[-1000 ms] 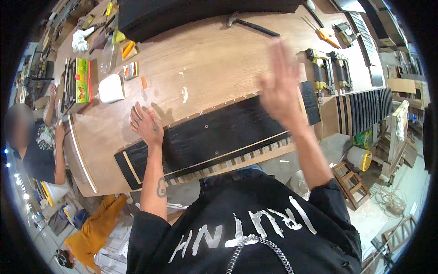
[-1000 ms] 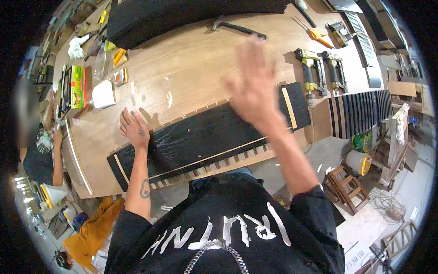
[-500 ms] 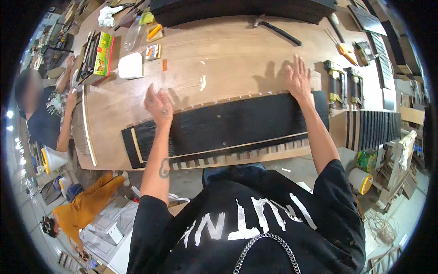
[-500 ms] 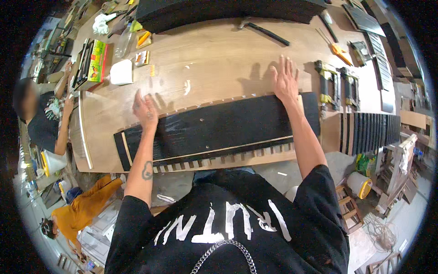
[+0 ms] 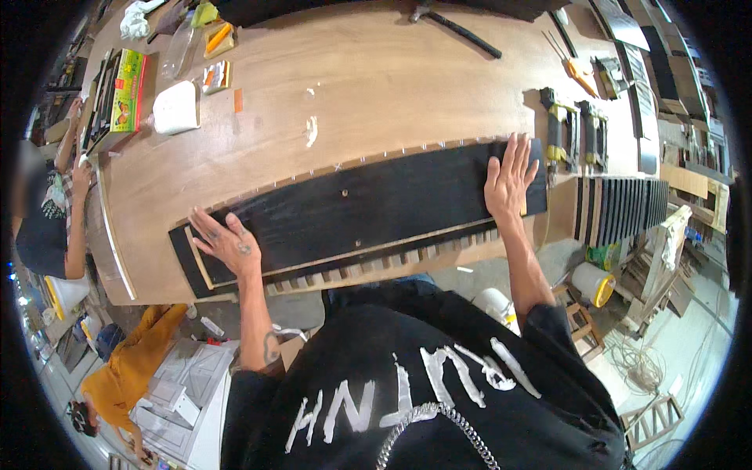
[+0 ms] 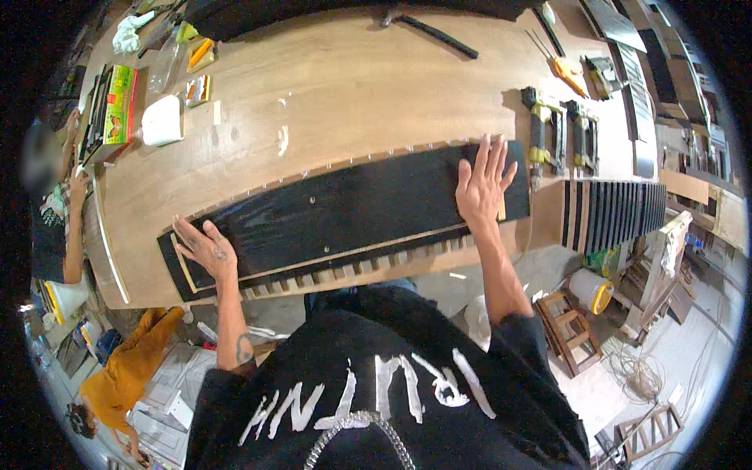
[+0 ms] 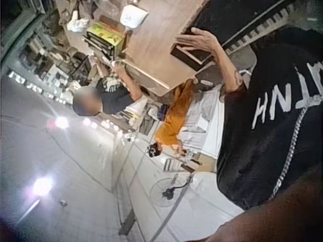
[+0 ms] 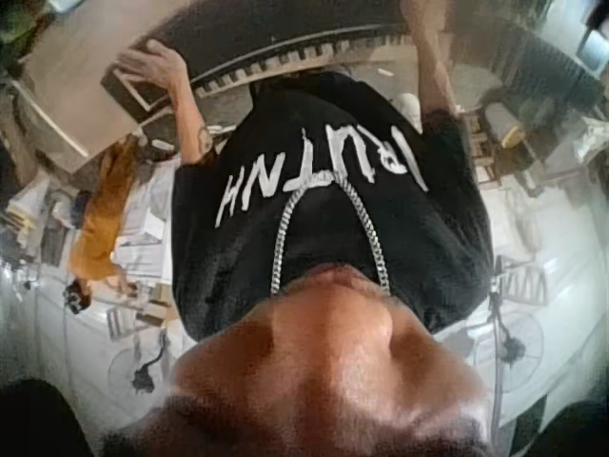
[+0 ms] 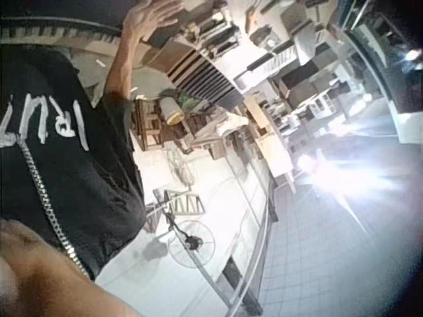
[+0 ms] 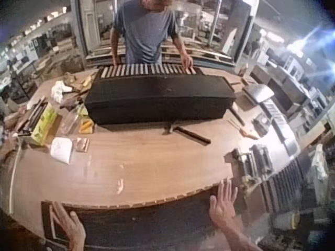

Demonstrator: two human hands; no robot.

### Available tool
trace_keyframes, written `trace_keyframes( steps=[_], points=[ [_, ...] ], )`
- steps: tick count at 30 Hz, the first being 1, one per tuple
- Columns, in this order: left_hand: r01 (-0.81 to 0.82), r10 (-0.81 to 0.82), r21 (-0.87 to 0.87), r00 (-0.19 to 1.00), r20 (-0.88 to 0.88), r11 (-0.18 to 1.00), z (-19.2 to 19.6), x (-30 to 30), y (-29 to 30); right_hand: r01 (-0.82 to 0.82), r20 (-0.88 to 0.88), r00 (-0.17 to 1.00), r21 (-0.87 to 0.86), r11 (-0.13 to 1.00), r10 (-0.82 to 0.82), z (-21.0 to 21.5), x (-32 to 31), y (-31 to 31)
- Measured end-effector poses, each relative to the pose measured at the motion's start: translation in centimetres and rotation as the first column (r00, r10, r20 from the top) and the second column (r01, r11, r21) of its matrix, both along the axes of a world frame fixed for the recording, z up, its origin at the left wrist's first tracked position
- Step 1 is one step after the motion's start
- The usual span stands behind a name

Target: The person marks a wood panel with a marker, aligns it with a wooden slatted component, and secures it using a pneumatic nail gun.

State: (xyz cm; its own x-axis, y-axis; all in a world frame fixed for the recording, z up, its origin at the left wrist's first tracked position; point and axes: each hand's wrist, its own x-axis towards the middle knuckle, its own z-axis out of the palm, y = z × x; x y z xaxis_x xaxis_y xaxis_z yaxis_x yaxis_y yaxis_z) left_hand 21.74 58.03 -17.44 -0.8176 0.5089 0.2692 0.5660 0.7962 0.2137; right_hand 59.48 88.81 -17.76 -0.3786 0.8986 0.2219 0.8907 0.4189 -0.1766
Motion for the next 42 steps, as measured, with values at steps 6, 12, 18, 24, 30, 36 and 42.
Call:
trace_keyframes(
  steps=[6, 12, 18, 24, 30, 36, 42],
  points=[
    [-0.06, 0.055, 0.1, 0.997, 0.049, 0.993, -0.6, -1.3, -0.9, 0.009, 0.142, 0.99, -0.129, 0.992, 0.009, 0.7, -0.4, 0.2],
    [-0.129, 0.129, 0.32, 0.991, 0.02, 0.939, 7.9, -4.2, -1.8, -0.088, -0.169, 0.981, 0.052, 0.995, 0.096, 10.1, -3.7, 1.2],
    [0.182, -0.18, 0.035, 0.982, -0.051, 0.983, -0.4, -8.0, 5.2, -0.153, 0.043, 0.988, 0.064, 0.986, 0.151, -0.9, -5.1, 2.9],
    [0.072, -0.069, -0.02, 0.988, 0.14, 0.997, -0.2, -8.1, 4.8, -0.158, -0.026, 0.987, 0.003, 0.987, 0.158, -0.1, -5.2, 3.4],
    [0.018, -0.055, 0.093, 0.909, 0.413, 0.996, 0.0, -7.5, 3.9, -0.139, -0.039, 0.989, 0.114, 0.984, 0.144, -1.1, -4.9, 1.6],
    [0.048, -0.048, 0.009, 0.936, 0.349, 0.999, -0.6, -8.2, 4.4, -0.143, -0.185, 0.969, 0.131, 0.981, 0.166, -0.7, -3.2, 0.5],
    [0.031, -0.027, 0.032, 0.993, -0.113, 0.999, -2.2, -8.4, -2.5, 0.09, -0.091, 0.993, 0.237, 0.967, -0.07, 1.1, 0.0, -2.2]
  ],
)
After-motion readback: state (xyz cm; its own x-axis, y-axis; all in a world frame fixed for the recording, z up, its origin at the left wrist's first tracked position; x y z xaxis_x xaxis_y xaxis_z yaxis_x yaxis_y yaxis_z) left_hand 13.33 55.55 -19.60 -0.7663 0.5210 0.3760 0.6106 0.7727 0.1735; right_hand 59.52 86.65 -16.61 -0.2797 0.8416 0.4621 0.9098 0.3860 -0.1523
